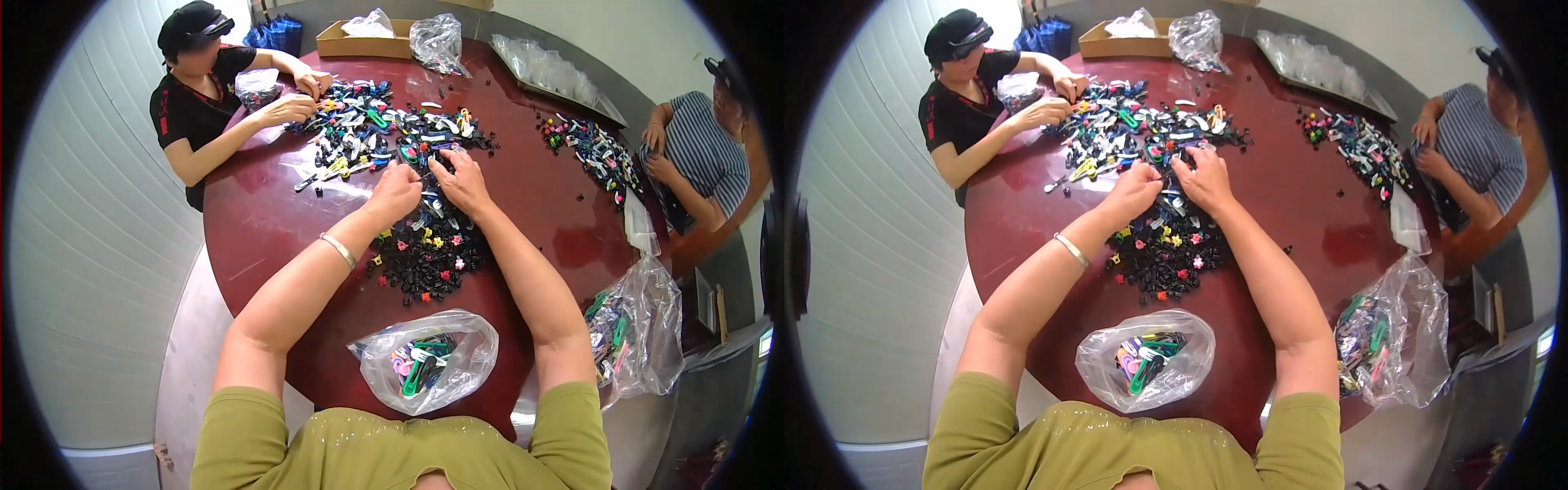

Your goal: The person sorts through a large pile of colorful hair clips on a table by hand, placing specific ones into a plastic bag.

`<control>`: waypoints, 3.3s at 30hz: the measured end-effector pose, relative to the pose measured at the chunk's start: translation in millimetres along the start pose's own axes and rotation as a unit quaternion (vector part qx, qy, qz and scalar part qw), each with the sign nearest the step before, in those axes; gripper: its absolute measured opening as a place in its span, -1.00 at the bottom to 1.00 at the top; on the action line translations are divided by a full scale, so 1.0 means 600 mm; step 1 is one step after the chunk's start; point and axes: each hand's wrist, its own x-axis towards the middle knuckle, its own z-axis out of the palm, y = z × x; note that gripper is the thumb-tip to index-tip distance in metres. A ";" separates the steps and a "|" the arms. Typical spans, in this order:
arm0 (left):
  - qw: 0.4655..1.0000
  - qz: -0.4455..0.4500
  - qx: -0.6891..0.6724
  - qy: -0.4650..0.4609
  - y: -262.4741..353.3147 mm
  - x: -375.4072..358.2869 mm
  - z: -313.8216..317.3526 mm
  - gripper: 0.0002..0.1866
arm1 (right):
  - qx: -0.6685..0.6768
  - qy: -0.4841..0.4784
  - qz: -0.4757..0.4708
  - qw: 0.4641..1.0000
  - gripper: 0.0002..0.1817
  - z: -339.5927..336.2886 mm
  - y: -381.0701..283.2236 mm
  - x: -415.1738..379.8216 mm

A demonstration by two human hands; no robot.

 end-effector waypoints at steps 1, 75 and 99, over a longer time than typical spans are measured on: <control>0.999 -0.021 -0.032 -0.016 0.003 0.004 0.004 -0.84 | 0.019 0.003 0.011 1.000 -0.47 0.006 -0.001 0.002; 0.930 0.318 0.151 -0.105 -0.024 -0.148 -0.085 -0.87 | -0.041 -0.056 0.040 0.997 -0.15 -0.141 0.005 -0.064; 0.992 0.107 0.073 -0.008 -0.068 -0.100 -0.112 -0.91 | -0.084 -0.142 0.063 0.984 -0.09 0.024 0.112 0.191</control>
